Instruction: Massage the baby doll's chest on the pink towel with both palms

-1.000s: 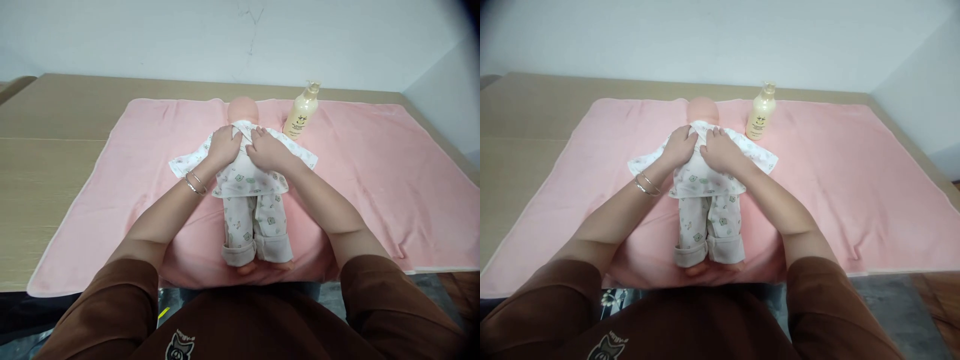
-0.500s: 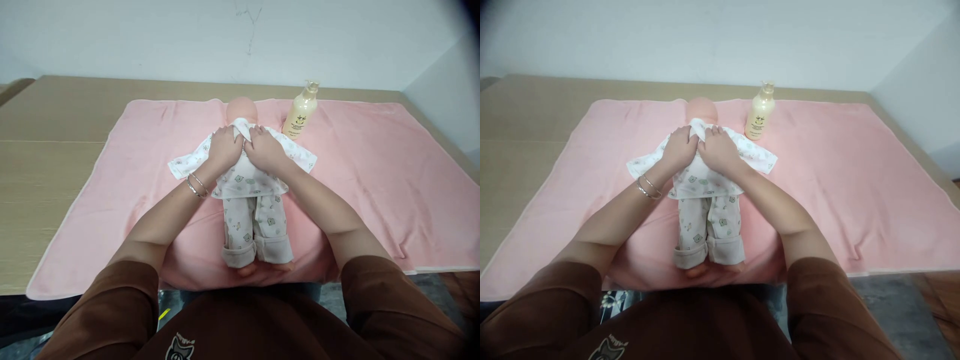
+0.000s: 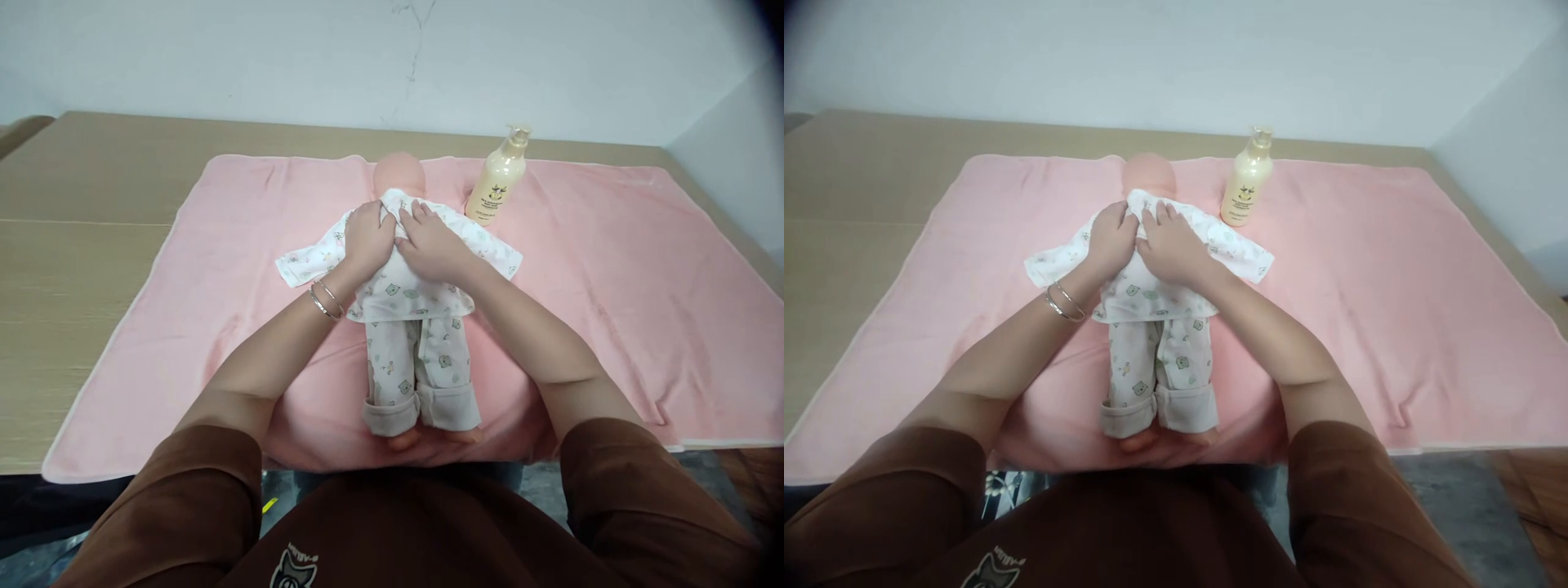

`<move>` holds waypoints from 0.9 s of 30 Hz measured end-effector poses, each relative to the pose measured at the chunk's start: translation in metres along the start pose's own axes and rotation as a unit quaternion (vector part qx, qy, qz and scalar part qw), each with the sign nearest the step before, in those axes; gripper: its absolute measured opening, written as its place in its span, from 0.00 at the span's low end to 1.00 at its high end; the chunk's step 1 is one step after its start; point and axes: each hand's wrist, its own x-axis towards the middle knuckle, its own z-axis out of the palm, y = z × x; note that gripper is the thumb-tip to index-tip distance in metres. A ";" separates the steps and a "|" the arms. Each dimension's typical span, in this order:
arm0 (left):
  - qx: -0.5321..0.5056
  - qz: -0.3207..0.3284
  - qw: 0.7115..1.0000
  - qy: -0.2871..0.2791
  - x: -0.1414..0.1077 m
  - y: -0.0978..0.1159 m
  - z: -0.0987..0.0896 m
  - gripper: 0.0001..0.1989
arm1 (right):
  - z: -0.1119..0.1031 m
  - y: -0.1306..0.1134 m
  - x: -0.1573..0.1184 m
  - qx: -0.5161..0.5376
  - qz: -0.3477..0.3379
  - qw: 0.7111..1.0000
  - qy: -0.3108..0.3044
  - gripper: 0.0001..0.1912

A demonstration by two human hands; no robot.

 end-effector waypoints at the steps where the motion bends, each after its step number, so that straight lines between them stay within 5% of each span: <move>1: -0.001 0.000 1.000 0.007 -0.002 -0.001 0.003 0.15 | -0.001 0.008 0.004 0.022 0.003 1.000 0.005 0.36; 7: -0.020 0.036 0.996 0.080 -0.018 0.000 0.007 0.19 | -0.008 0.053 0.022 0.042 0.100 0.992 0.072 0.34; 13: -0.036 0.057 0.991 0.112 -0.021 -0.009 0.010 0.20 | -0.015 0.023 0.005 0.038 0.036 0.980 0.190 0.35; 18: -0.029 0.062 0.989 0.131 -0.020 -0.016 0.014 0.30 | -0.002 0.007 0.004 0.005 -0.065 0.997 0.034 0.31; 23: -0.029 0.068 0.989 0.129 -0.020 -0.017 0.015 0.31 | 0.004 0.012 0.008 0.007 -0.048 0.993 0.107 0.30; 27: -0.027 0.077 0.988 0.133 -0.020 -0.016 0.014 0.30 | 0.006 0.015 0.009 0.021 -0.031 0.996 0.087 0.32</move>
